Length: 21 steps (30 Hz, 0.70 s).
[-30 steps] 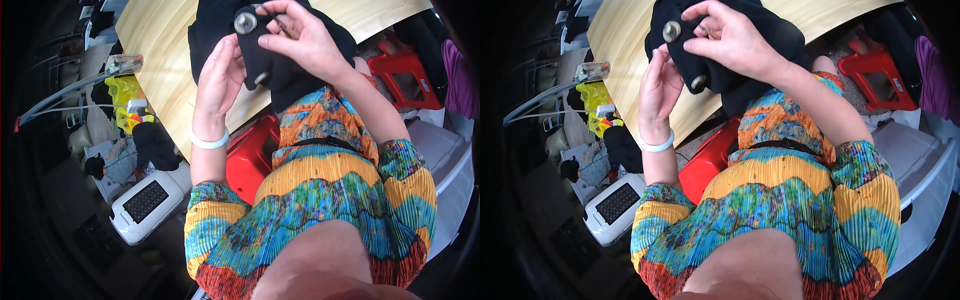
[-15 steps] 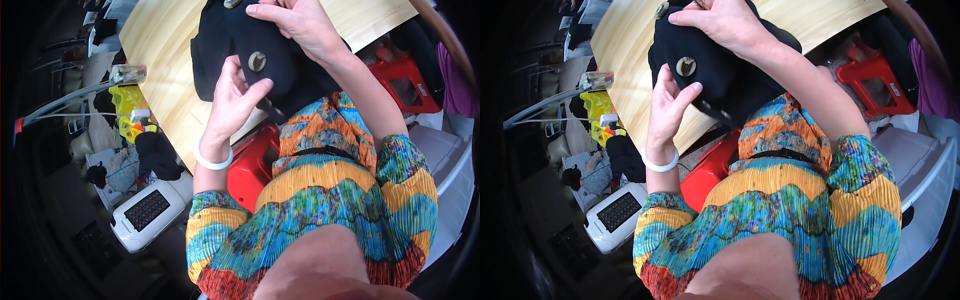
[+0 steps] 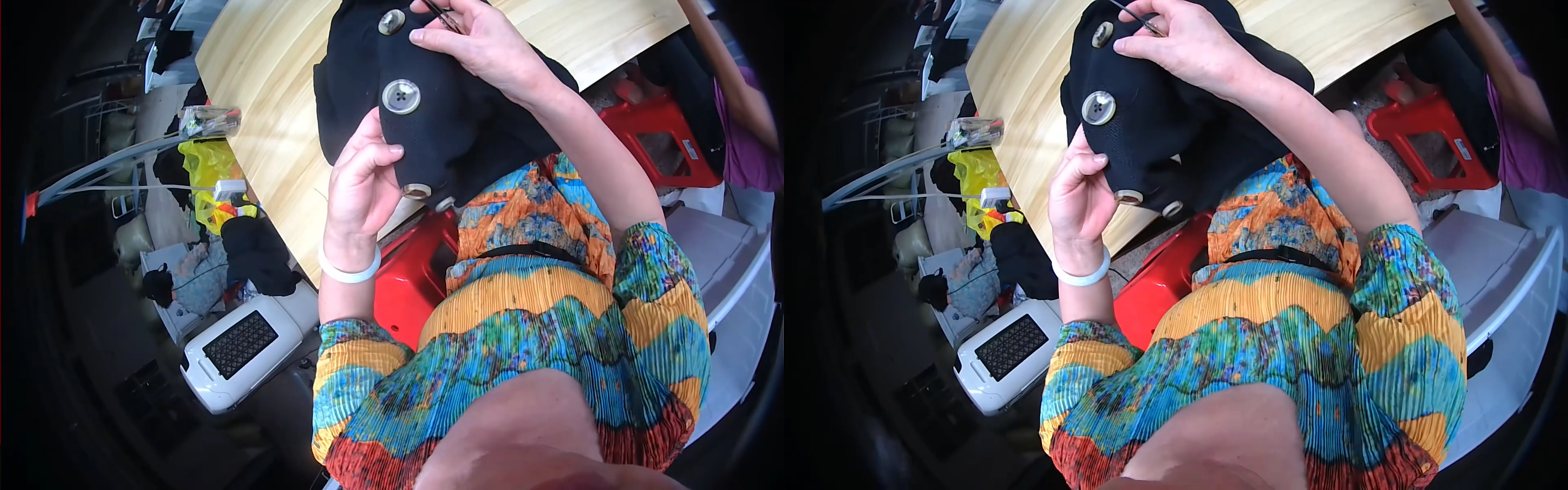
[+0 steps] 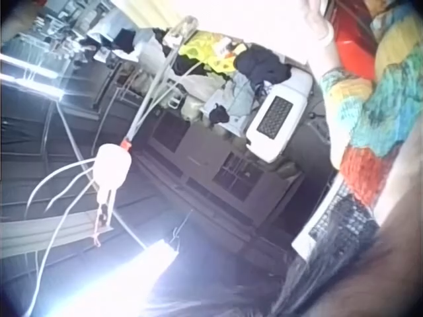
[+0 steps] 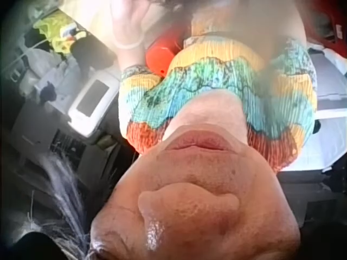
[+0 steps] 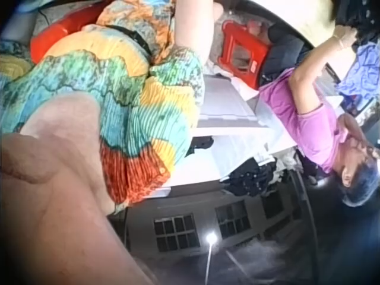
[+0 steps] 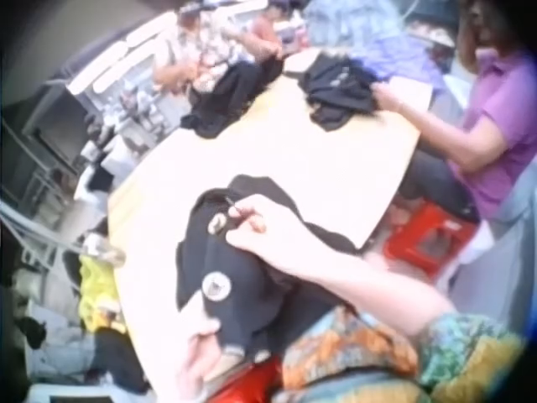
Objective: Inspecting and trimming black fabric around metal grommets in a textile manufacturing environment.
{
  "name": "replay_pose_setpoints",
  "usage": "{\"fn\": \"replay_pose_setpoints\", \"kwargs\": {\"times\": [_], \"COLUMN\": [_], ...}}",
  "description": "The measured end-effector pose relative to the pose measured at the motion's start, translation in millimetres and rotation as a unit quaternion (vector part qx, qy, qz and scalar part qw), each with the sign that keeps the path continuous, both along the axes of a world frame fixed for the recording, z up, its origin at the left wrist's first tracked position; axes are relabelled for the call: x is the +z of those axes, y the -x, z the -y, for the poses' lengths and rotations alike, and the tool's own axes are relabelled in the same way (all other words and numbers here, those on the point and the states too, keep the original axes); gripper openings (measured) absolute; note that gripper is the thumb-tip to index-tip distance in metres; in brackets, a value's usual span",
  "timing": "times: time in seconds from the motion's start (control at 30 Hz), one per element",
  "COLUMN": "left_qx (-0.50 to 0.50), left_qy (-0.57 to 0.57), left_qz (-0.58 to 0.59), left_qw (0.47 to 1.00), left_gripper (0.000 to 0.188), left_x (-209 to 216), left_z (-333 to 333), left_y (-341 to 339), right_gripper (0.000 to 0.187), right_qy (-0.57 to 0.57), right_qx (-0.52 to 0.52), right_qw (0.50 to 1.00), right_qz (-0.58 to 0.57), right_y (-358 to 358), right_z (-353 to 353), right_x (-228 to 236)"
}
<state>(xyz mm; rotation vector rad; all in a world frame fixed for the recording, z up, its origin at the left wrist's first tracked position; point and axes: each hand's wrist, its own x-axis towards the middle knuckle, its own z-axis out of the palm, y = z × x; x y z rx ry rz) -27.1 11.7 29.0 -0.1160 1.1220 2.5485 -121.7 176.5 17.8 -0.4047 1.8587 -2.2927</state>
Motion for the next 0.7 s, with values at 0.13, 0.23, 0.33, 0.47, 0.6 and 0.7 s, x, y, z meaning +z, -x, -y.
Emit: {"fn": "replay_pose_setpoints", "kwargs": {"times": [0.13,0.23,0.33,0.47,0.6,0.7], "left_qx": [0.023,0.008,0.008,0.037,0.017,0.009], "left_qy": [0.003,0.002,-0.033,0.116,0.147,0.141], "left_qz": [0.015,0.018,0.034,0.012,-0.009,0.016], "left_qw": [1.0,1.0,0.999,0.992,0.989,0.99], "left_gripper": [0.043,0.041,0.029,0.023,0.018,0.016], "left_x": [-2.9,-2.2,4.8,2.9,-2.1,-5.1], "left_z": [5.2,7.8,1.1,3.8,11.0,11.5], "left_y": [1.5,4.3,2.8,8.2,9.2,6.7], "right_gripper": [0.025,0.036,0.039,0.035,0.028,0.027], "right_qy": [0.064,-0.029,-0.077,-0.071,-0.095,-0.128], "right_qx": [-0.05,0.028,-0.001,-0.007,-0.036,-0.006], "right_qw": [0.995,0.986,0.965,0.963,0.945,0.932], "right_qz": [-0.061,-0.159,-0.251,-0.259,-0.312,-0.338], "right_y": [-15.1,-35.7,-42.7,-45.6,-44.9,-43.4], "right_z": [-3.2,-10.2,3.1,5.0,5.4,2.5], "right_x": [-3.7,-0.2,-10.9,-9.7,-12.6,-11.9]}}
